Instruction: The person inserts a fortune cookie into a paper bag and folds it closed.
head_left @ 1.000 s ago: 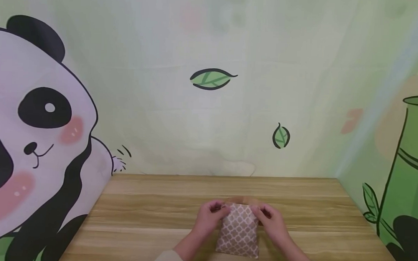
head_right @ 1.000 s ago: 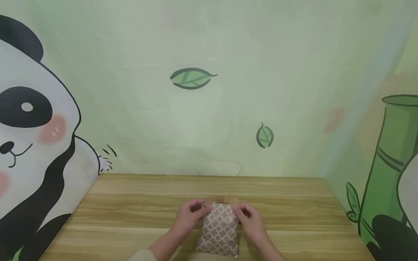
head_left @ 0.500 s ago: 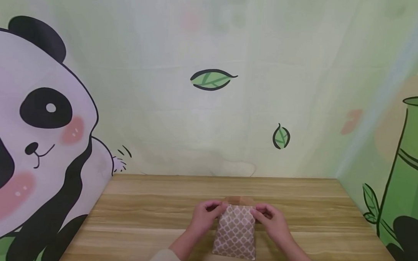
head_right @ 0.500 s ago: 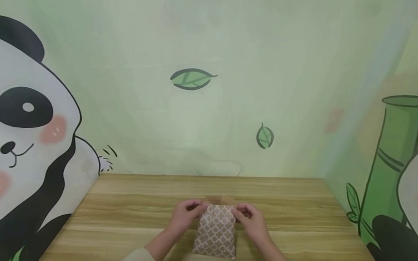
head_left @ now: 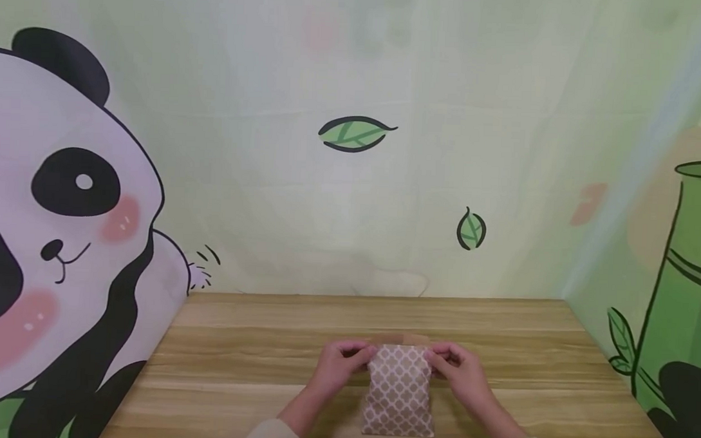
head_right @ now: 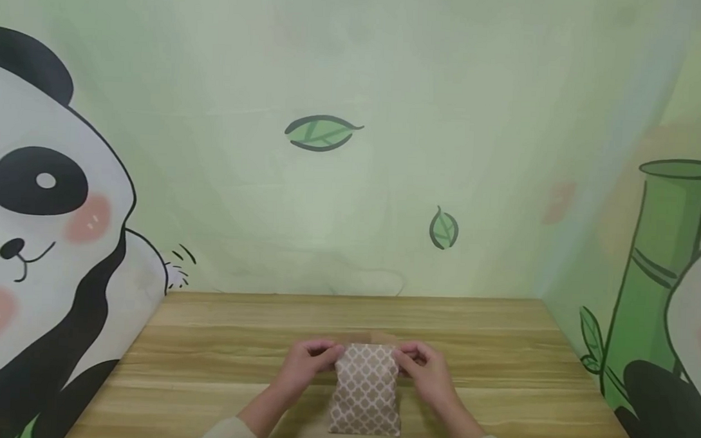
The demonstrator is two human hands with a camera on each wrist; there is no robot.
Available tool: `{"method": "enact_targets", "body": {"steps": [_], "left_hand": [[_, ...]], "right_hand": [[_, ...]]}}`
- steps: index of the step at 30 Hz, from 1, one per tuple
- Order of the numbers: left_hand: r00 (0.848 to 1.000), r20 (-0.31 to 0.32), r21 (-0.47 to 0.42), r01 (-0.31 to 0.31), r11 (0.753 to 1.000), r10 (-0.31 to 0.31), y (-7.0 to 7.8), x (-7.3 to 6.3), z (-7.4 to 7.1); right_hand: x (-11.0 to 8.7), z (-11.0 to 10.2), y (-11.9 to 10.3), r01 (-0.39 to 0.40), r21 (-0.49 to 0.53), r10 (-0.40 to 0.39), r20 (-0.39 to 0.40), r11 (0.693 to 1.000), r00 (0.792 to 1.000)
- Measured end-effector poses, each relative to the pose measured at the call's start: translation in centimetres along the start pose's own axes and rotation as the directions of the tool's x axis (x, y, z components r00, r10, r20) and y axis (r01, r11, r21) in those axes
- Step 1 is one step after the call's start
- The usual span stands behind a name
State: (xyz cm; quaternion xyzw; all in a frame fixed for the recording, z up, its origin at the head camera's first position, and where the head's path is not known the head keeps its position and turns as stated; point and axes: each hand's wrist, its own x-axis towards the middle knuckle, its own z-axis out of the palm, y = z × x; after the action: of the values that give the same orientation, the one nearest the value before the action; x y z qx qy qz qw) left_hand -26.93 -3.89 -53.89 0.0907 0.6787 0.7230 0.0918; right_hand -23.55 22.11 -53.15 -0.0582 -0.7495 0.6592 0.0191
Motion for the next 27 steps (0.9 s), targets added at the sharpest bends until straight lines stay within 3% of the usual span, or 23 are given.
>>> {"method": "enact_targets", "body": {"steps": [11, 18, 27], "left_hand": [[0.999, 0.044, 0.016, 0.027, 1.000, -0.027, -0.4, 0.2, -0.8], [0.996, 0.077, 0.146, -0.052, 0.988, 0.041, 0.3, 0.8, -1.5], [0.994, 0.097, 0.140, -0.055, 0.989, 0.042, 0.7, 0.7, -2.0]], "right_hand": [[0.1, -0.1, -0.1, 0.007, -0.023, -0.006, 0.053, 1.000, 0.999], [0.0, -0.3, -0.5, 0.046, -0.035, -0.042, 0.109, 0.998, 0.993], [0.2, -0.7, -0.1, 0.075, -0.009, -0.073, 0.160, 0.997, 0.984]]}}
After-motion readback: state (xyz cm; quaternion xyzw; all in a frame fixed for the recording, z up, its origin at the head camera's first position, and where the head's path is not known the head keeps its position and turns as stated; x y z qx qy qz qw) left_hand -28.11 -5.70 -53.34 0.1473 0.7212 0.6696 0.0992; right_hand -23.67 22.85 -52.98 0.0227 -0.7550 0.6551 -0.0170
